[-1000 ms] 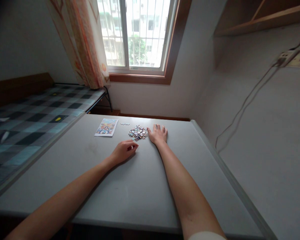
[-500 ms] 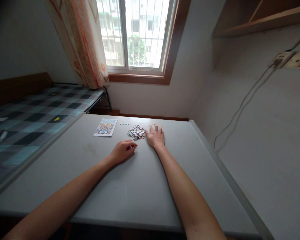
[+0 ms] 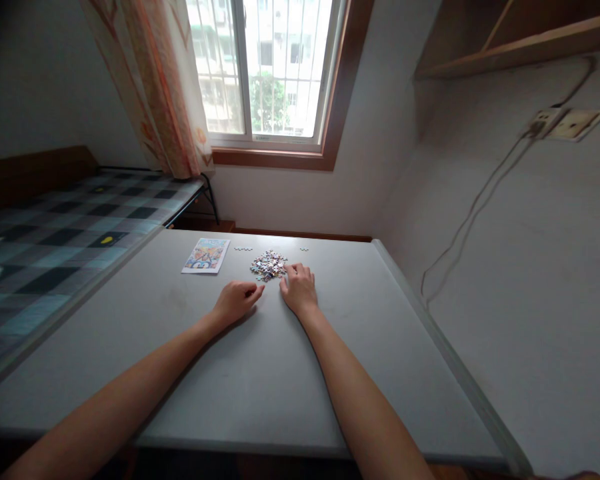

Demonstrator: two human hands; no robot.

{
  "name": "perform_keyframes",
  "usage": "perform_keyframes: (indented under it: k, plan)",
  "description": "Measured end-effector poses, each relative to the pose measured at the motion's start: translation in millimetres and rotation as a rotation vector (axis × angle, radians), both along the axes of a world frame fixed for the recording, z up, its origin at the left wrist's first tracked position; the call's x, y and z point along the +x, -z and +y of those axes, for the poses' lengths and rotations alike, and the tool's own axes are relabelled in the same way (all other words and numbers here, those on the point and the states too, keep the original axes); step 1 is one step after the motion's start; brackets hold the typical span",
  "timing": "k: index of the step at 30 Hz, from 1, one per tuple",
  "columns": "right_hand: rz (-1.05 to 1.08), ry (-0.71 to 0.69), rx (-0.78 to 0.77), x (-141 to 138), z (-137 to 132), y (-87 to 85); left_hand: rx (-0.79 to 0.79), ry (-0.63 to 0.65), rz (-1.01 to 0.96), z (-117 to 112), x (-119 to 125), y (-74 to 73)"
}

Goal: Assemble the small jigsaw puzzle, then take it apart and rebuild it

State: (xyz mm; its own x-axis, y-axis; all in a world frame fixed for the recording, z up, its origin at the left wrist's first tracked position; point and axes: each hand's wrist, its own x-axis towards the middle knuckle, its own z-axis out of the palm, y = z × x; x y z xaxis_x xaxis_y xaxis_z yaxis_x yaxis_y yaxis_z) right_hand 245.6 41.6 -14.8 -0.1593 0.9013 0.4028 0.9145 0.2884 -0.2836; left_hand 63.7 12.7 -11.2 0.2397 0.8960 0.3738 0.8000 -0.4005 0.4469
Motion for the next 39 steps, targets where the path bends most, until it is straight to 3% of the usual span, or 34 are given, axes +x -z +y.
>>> perform_keyframes:
  k: [4,8,19,33,39]
  plan:
    - [0.092,-0.241,-0.008,3.8,1.2,1.1,-0.015,-0.098,0.024,1.7,-2.7,-1.3]
    - [0.114,-0.348,-0.024,5.7,0.3,2.3,-0.007,-0.148,0.069,5.8,-10.2,-2.1]
    - [-0.145,-0.294,-0.060,-4.7,-12.9,-2.8,0.059,-0.056,0.181,4.8,-8.4,2.7]
    - [-0.072,-0.251,-0.049,-3.2,-9.6,-1.0,0.066,-0.076,0.113,4.4,-8.0,2.8]
    - [0.015,-0.197,-0.048,-2.1,-7.3,-0.3,0.064,-0.005,0.151,3.8,-7.7,2.2]
